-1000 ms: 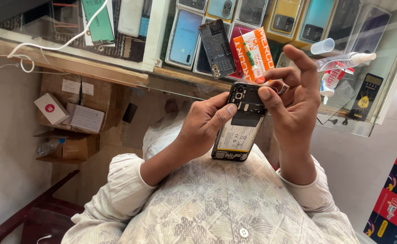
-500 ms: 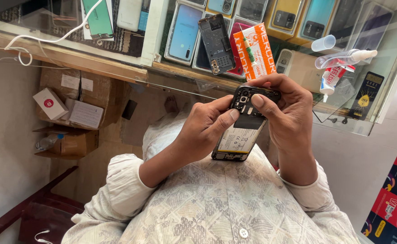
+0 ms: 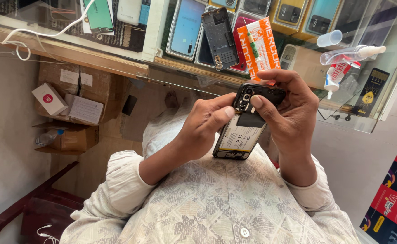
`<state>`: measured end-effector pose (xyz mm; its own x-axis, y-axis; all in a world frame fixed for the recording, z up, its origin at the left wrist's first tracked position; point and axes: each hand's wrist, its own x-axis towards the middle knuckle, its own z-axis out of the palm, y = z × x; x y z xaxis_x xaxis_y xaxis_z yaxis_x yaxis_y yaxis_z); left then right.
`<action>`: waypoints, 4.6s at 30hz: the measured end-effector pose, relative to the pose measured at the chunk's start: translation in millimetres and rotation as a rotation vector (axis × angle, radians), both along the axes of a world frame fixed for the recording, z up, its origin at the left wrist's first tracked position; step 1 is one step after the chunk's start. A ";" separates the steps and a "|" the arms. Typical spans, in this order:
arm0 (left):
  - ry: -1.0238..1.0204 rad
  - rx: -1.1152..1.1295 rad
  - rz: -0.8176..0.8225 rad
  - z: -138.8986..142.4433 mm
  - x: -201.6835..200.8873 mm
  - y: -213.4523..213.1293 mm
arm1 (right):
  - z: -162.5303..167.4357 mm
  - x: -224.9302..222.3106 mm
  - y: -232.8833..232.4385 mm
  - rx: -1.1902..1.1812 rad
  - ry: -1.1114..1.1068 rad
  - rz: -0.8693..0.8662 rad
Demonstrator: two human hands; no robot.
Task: The person disassembles a smartphone by removing screws and internal components. They use a screwdriver to loosen screws, detach a metal bracket, and remove a small black component from the phone's interior.
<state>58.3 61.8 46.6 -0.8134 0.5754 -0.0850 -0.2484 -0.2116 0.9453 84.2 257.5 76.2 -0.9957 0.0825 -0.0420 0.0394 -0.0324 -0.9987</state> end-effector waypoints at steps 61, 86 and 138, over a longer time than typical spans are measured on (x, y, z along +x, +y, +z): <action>-0.194 0.175 -0.010 -32.0 -5.3 7.9 | -11.5 -17.8 62.8 -0.171 0.248 -0.265; -0.224 0.190 0.053 -30.7 -7.5 12.5 | -37.2 9.7 68.8 -0.600 -0.096 -0.049; -0.359 0.170 -0.289 -34.6 52.4 53.6 | -26.7 213.3 49.6 1.208 0.439 -0.873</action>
